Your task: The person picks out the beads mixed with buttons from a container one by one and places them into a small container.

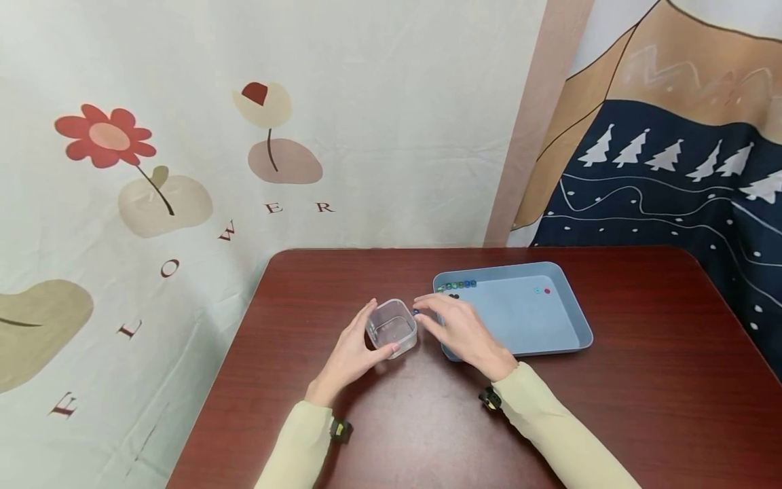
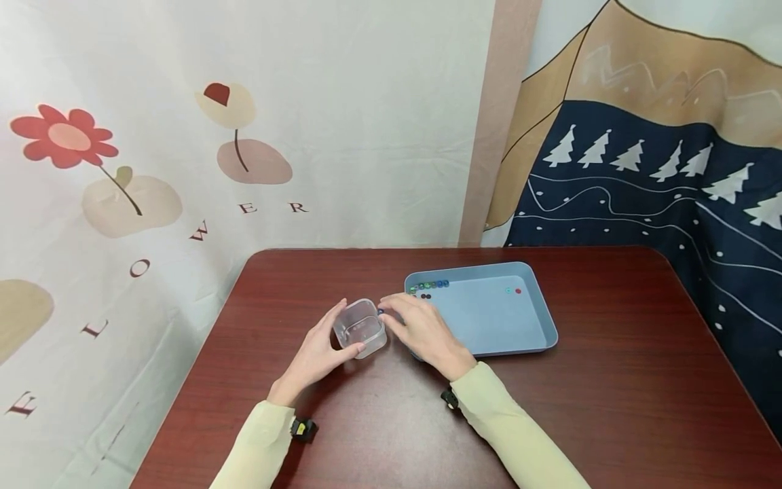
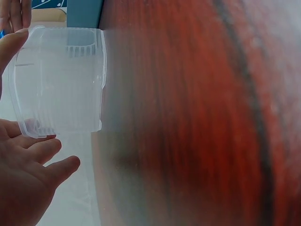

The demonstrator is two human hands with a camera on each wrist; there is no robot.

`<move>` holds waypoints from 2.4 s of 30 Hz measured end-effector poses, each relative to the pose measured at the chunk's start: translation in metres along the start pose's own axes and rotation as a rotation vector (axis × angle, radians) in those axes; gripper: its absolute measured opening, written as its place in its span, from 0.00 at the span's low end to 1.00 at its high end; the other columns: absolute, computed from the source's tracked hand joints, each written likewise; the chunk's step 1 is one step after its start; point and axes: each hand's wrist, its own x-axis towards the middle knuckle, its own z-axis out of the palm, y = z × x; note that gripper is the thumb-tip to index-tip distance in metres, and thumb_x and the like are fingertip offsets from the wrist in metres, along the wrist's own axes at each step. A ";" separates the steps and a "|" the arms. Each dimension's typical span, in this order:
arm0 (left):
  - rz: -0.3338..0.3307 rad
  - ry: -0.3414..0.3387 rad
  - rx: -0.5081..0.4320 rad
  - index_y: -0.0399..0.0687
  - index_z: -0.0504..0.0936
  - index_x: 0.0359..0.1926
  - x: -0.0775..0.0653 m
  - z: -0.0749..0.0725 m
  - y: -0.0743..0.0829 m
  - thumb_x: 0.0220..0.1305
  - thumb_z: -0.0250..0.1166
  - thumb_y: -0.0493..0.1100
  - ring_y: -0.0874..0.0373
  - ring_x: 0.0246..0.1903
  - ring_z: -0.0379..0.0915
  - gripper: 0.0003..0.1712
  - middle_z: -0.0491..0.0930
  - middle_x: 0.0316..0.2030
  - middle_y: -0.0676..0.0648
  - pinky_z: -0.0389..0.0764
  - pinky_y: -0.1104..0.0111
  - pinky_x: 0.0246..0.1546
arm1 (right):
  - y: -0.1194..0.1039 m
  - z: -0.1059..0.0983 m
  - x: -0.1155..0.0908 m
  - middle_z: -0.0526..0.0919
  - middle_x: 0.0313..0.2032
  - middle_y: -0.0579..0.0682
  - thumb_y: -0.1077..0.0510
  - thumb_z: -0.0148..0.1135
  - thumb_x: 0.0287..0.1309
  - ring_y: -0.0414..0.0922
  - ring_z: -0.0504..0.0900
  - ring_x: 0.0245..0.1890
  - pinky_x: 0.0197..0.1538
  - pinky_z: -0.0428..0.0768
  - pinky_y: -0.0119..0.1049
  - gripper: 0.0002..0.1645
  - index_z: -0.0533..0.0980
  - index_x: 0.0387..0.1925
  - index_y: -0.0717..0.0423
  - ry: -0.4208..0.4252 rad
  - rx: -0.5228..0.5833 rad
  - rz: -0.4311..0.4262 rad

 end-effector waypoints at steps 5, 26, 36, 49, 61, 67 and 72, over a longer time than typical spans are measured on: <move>0.005 -0.009 -0.002 0.38 0.60 0.79 0.001 0.000 0.000 0.56 0.78 0.57 0.44 0.72 0.64 0.58 0.62 0.77 0.40 0.68 0.49 0.69 | -0.005 0.010 0.005 0.88 0.51 0.50 0.58 0.69 0.68 0.46 0.86 0.52 0.52 0.84 0.42 0.11 0.86 0.49 0.55 -0.031 0.027 -0.012; -0.035 -0.038 -0.016 0.40 0.58 0.80 0.001 -0.001 0.000 0.57 0.77 0.57 0.46 0.75 0.60 0.58 0.59 0.78 0.43 0.65 0.50 0.71 | 0.003 0.035 0.005 0.87 0.52 0.52 0.58 0.69 0.68 0.47 0.84 0.57 0.58 0.82 0.41 0.14 0.85 0.52 0.59 -0.144 -0.097 -0.076; -0.041 -0.036 -0.018 0.42 0.58 0.80 0.002 -0.002 0.001 0.57 0.78 0.57 0.46 0.74 0.61 0.59 0.60 0.78 0.45 0.66 0.50 0.71 | 0.004 0.031 0.005 0.86 0.56 0.52 0.56 0.71 0.66 0.48 0.82 0.61 0.62 0.79 0.44 0.18 0.84 0.54 0.58 -0.179 -0.068 -0.082; -0.040 -0.029 -0.011 0.42 0.59 0.80 0.001 0.000 0.000 0.56 0.79 0.56 0.45 0.72 0.64 0.59 0.62 0.77 0.43 0.67 0.49 0.70 | 0.008 -0.007 0.003 0.78 0.67 0.52 0.51 0.71 0.66 0.52 0.69 0.73 0.71 0.69 0.56 0.30 0.78 0.66 0.57 -0.166 0.035 -0.006; -0.042 -0.016 -0.022 0.43 0.59 0.80 -0.002 0.000 0.002 0.55 0.79 0.56 0.44 0.72 0.65 0.59 0.62 0.77 0.43 0.68 0.48 0.70 | 0.036 -0.037 -0.004 0.71 0.72 0.55 0.49 0.73 0.64 0.56 0.61 0.77 0.74 0.62 0.60 0.41 0.70 0.73 0.56 -0.243 0.009 0.114; -0.058 -0.022 -0.028 0.44 0.59 0.80 -0.003 0.000 0.002 0.55 0.79 0.55 0.45 0.73 0.63 0.59 0.61 0.78 0.44 0.67 0.49 0.71 | 0.045 -0.055 -0.001 0.68 0.74 0.56 0.48 0.74 0.62 0.57 0.61 0.77 0.73 0.63 0.62 0.44 0.68 0.75 0.55 -0.299 -0.002 0.170; -0.054 -0.018 -0.027 0.43 0.59 0.80 -0.003 0.000 0.002 0.55 0.79 0.56 0.45 0.73 0.63 0.59 0.62 0.77 0.43 0.66 0.49 0.71 | 0.052 -0.067 0.004 0.68 0.75 0.56 0.47 0.75 0.61 0.56 0.61 0.76 0.72 0.63 0.63 0.46 0.67 0.76 0.53 -0.335 -0.011 0.204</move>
